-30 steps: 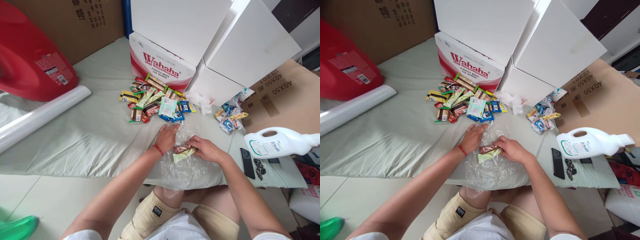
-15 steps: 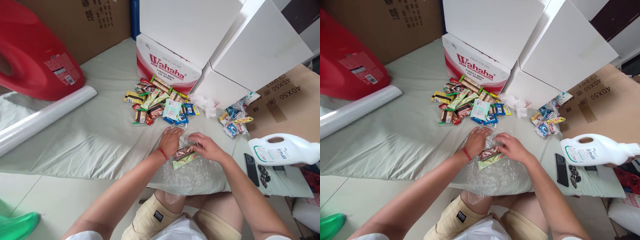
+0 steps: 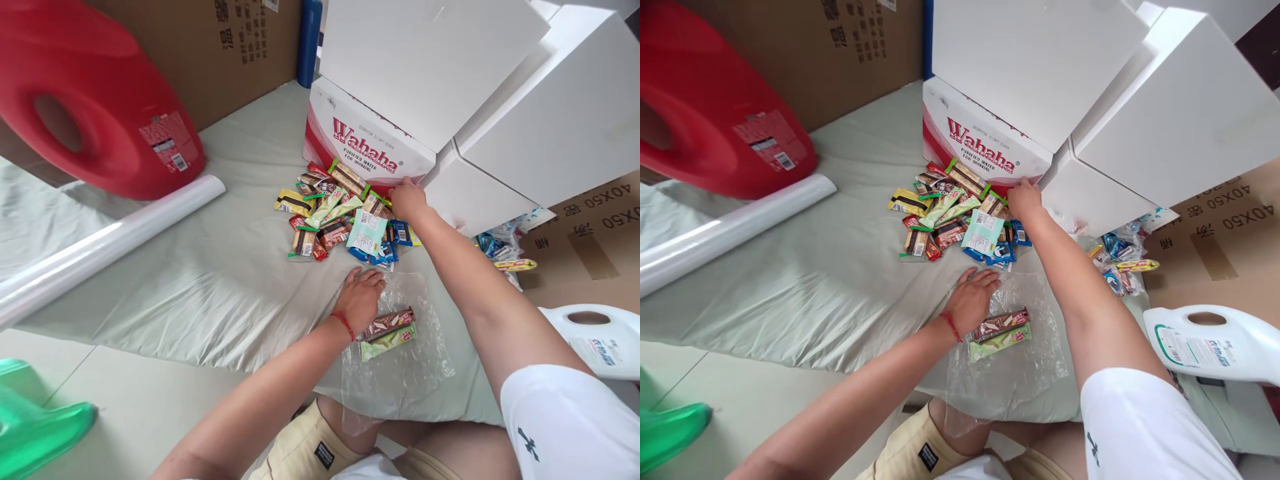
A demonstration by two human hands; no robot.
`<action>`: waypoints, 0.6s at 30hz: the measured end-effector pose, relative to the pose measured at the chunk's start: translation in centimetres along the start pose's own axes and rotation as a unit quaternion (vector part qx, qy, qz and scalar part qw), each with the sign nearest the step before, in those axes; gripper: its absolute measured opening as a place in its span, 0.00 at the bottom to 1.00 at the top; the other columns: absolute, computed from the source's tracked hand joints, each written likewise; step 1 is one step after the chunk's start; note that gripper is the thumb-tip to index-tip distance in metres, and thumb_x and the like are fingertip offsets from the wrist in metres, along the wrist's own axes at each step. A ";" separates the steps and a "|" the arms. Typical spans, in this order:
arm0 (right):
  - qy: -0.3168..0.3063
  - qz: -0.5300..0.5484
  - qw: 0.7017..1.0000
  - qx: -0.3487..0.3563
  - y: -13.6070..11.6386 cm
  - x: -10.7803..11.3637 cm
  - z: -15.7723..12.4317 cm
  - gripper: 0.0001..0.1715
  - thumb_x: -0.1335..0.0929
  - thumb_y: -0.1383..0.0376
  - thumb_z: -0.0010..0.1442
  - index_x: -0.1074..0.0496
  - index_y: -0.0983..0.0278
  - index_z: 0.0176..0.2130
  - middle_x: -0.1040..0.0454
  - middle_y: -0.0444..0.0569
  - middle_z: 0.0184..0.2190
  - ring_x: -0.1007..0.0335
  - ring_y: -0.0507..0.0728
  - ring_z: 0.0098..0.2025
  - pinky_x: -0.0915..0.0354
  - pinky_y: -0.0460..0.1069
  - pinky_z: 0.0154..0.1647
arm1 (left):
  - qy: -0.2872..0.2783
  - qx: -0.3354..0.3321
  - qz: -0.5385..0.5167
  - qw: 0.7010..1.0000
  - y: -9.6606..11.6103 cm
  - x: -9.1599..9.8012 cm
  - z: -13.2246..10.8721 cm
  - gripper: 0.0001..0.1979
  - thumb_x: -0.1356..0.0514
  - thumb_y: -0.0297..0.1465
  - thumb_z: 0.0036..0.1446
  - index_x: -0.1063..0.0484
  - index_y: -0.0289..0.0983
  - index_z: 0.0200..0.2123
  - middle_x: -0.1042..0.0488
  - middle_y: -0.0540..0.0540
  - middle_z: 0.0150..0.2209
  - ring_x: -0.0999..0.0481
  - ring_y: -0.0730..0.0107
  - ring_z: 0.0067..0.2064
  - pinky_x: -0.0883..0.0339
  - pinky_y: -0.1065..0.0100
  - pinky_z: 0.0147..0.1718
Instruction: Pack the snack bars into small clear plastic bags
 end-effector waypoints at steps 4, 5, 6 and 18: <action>-0.026 0.021 0.999 -0.042 -0.2 -2.7 0.8 0.20 0.32 0.64 0.61 0.21 0.70 0.50 0.21 0.68 0.48 0.36 0.73 0.58 0.38 0.65 0.55 | 0.002 -0.004 -0.002 1.000 0.0 -0.1 0.1 0.23 0.47 0.23 0.61 0.26 0.38 0.58 0.28 0.41 0.64 0.34 0.59 0.67 0.49 0.47 0.68; -0.032 0.038 0.997 -0.061 0.1 -3.3 0.7 0.21 0.32 0.63 0.62 0.21 0.71 0.51 0.22 0.69 0.48 0.35 0.73 0.57 0.38 0.65 0.55 | 0.003 -0.005 -0.002 1.000 0.1 -0.1 0.1 0.23 0.47 0.23 0.62 0.26 0.37 0.58 0.28 0.41 0.64 0.34 0.59 0.67 0.49 0.46 0.68; -0.039 0.058 0.994 -0.080 0.5 -3.7 0.5 0.21 0.32 0.63 0.62 0.22 0.72 0.51 0.22 0.70 0.49 0.35 0.74 0.56 0.38 0.64 0.55 | 0.003 -0.006 -0.002 1.000 0.1 -0.1 0.1 0.22 0.47 0.23 0.62 0.26 0.37 0.58 0.28 0.41 0.64 0.34 0.58 0.67 0.49 0.46 0.68; 0.130 0.085 0.987 0.043 -4.8 7.0 -0.5 0.24 0.42 0.56 0.73 0.31 0.70 0.56 0.28 0.65 0.53 0.44 0.73 0.60 0.45 0.69 0.59 | 0.008 -0.004 0.009 1.000 0.1 -0.1 0.0 0.21 0.47 0.23 0.61 0.27 0.37 0.56 0.28 0.42 0.64 0.34 0.58 0.67 0.48 0.46 0.68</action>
Point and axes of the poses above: each hand's wrist, its own z-axis towards the middle knuckle, its own x-axis out of the back of the hand, y = z × x, the point moved 9 cm from there along z, towards the middle knuckle
